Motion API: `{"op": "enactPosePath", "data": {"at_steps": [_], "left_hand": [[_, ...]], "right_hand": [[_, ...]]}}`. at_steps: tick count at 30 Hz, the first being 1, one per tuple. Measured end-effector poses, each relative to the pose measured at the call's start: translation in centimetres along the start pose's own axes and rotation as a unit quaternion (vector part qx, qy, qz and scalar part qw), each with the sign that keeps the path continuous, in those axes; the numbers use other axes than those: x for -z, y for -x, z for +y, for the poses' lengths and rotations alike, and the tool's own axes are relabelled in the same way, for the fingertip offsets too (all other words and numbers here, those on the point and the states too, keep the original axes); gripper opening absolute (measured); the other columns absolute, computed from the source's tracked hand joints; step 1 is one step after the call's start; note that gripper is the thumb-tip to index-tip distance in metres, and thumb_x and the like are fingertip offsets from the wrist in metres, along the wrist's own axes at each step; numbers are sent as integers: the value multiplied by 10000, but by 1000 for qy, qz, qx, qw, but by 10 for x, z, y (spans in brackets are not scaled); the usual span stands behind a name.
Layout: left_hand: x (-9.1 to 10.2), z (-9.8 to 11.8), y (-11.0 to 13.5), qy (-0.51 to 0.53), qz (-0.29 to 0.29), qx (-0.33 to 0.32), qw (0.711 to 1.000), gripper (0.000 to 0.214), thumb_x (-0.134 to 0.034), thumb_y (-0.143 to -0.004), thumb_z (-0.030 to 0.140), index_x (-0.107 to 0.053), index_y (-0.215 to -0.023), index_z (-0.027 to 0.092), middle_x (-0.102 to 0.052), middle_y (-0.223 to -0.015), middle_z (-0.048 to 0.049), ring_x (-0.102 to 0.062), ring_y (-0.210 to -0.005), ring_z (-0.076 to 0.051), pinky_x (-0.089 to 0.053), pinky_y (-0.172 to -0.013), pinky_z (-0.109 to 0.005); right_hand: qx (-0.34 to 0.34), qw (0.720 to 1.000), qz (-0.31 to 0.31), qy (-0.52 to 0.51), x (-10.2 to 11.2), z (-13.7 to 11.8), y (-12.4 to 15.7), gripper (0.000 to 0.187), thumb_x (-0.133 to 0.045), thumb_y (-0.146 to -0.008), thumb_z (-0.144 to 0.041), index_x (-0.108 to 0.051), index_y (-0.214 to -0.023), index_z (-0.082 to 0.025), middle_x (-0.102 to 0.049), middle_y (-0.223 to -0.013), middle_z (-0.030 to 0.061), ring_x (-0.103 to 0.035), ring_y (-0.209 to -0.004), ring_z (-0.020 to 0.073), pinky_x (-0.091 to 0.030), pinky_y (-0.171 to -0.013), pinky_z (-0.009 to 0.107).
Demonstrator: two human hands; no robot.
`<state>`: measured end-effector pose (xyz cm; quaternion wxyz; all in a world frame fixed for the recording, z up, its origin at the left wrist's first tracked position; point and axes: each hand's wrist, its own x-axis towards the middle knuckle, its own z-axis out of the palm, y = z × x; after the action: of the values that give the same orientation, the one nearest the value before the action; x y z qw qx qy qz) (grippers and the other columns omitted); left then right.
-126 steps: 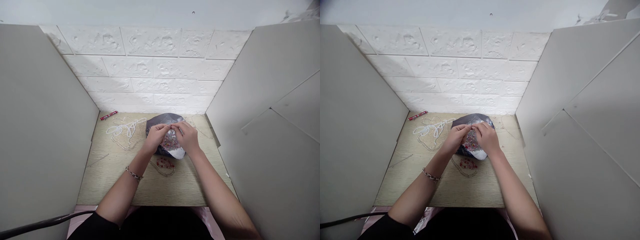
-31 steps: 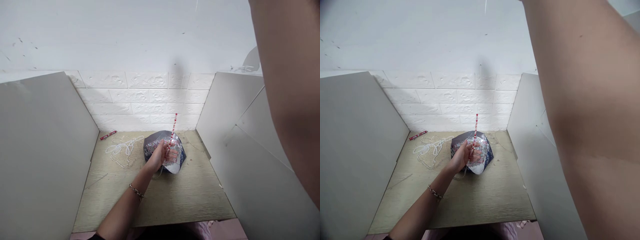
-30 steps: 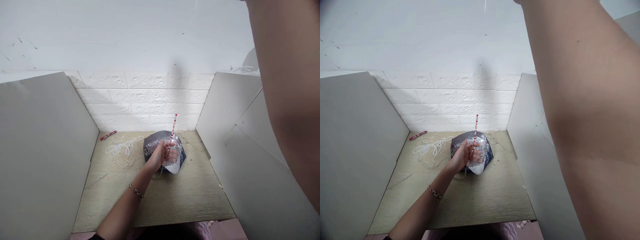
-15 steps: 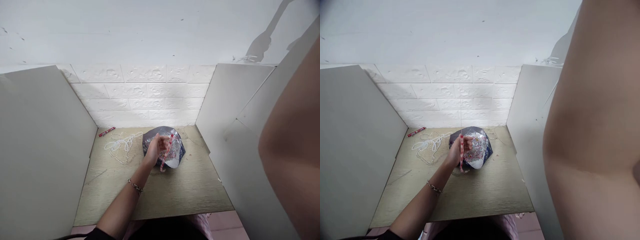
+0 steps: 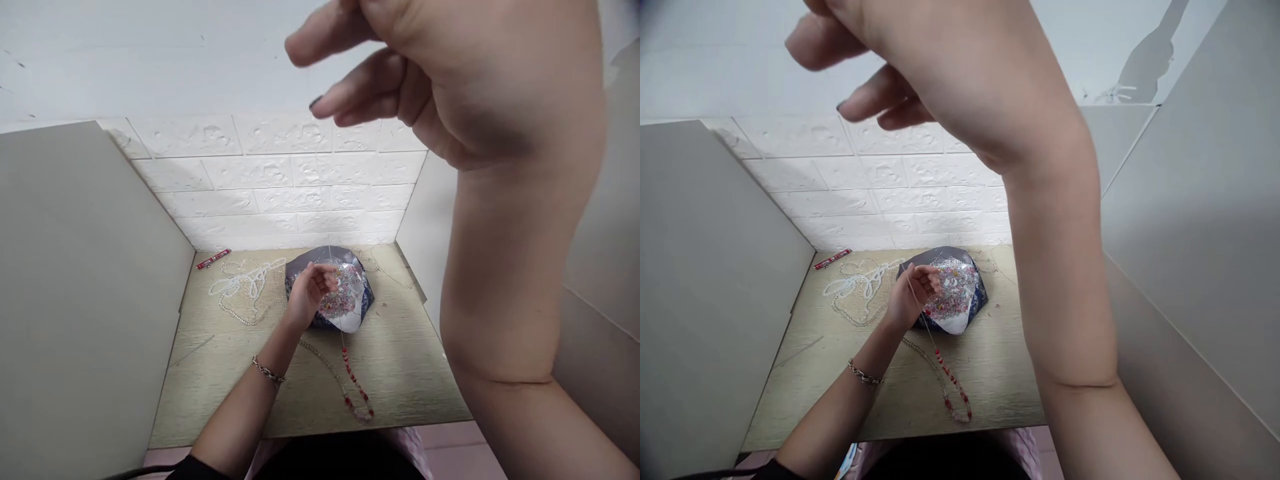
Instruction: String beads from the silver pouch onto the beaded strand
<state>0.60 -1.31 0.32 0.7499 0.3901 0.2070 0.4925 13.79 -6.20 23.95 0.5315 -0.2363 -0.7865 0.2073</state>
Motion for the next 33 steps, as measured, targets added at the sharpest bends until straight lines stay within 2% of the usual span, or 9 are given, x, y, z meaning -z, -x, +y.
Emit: {"op": "enactPosePath", "data": {"at_steps": [3, 10, 13, 15, 18, 22, 25, 29, 33], "left_hand": [[1, 2, -1, 10, -2, -6, 1000, 351, -443, -755, 401, -640, -719, 113, -593, -593, -42, -552, -567, -121, -442, -580, -241], [3, 8, 1, 13, 12, -40, 999, 197, -455, -686, 239, -607, -635, 124, -599, -594, -41, -558, -593, -123, -446, -597, -237], [2, 14, 1, 8, 29, -70, 997, 215, -439, -706, 252, -596, -632, 126, -588, -606, -34, -545, -596, -119, -444, -600, -241], [1, 21, 1, -1, 18, -80, 997, 225, -435, -725, 276, -593, -662, 129, -592, -636, -34, -541, -613, -120, -442, -605, -244], [-5, 33, 2, -42, -40, -24, 998, 304, -410, -762, 381, -581, -711, 134, -579, -608, -34, -541, -595, -131, -431, -575, -248], [-22, 56, 7, -155, -123, 82, 977, 434, -378, -773, 516, -555, -686, 129, -534, -546, -28, -521, -545, -126, -412, -529, -240], [-37, 75, 9, -254, -137, 114, 951, 368, -441, -780, 447, -521, -618, 126, -481, -500, -11, -460, -470, -94, -364, -465, -211], [-50, 97, 10, -291, -69, 86, 950, 219, -521, -756, 229, -509, -562, 127, -388, -471, 22, -390, -421, -60, -274, -402, -172], [-40, 111, 8, -242, 36, 15, 969, 251, -416, -785, 167, -518, -557, 142, -346, -478, 21, -439, -462, -87, -295, -421, -170]], "right_hand": [[112, 993, -42, -10, 7, 18, -11, 715, -86, -721, -580, -475, -998, -47, -600, -947, -37, -577, -913, 134, -469, -781, 293], [124, 975, -143, -117, -1, 9, 15, 609, 51, -767, -447, -459, -870, -132, -551, -724, -108, -544, -950, 61, -426, -806, 282], [-45, 961, -224, -154, -13, 10, 36, 279, -247, -838, -331, -442, -808, -133, -577, -753, -76, -576, -875, 89, -467, -693, 231], [-186, 928, -311, -89, -21, 20, 47, 132, -352, -823, -210, -465, -791, -149, -611, -822, -40, -579, -829, 78, -462, -686, 208], [-243, 893, -372, 73, -33, 43, 58, 143, -380, -802, -170, -497, -722, -153, -610, -770, 0, -552, -713, 78, -424, -612, 198], [-232, 891, -304, 246, -43, 61, 68, 173, -357, -781, -156, -475, -654, -155, -560, -675, 1, -474, -615, 81, -336, -543, 207], [-233, 896, -223, 305, -44, 62, 74, 190, -338, -785, -154, -474, -653, -164, -531, -635, -6, -433, -580, 79, -296, -515, 209], [-227, 902, -134, 341, -41, 61, 79, 183, -365, -802, -199, -512, -695, -178, -510, -618, -6, -422, -562, 80, -282, -512, 213], [-233, 890, -88, 382, -39, 43, 89, 162, -395, -804, -256, -530, -725, -210, -483, -562, -11, -404, -480, 79, -267, -468, 225]]}}
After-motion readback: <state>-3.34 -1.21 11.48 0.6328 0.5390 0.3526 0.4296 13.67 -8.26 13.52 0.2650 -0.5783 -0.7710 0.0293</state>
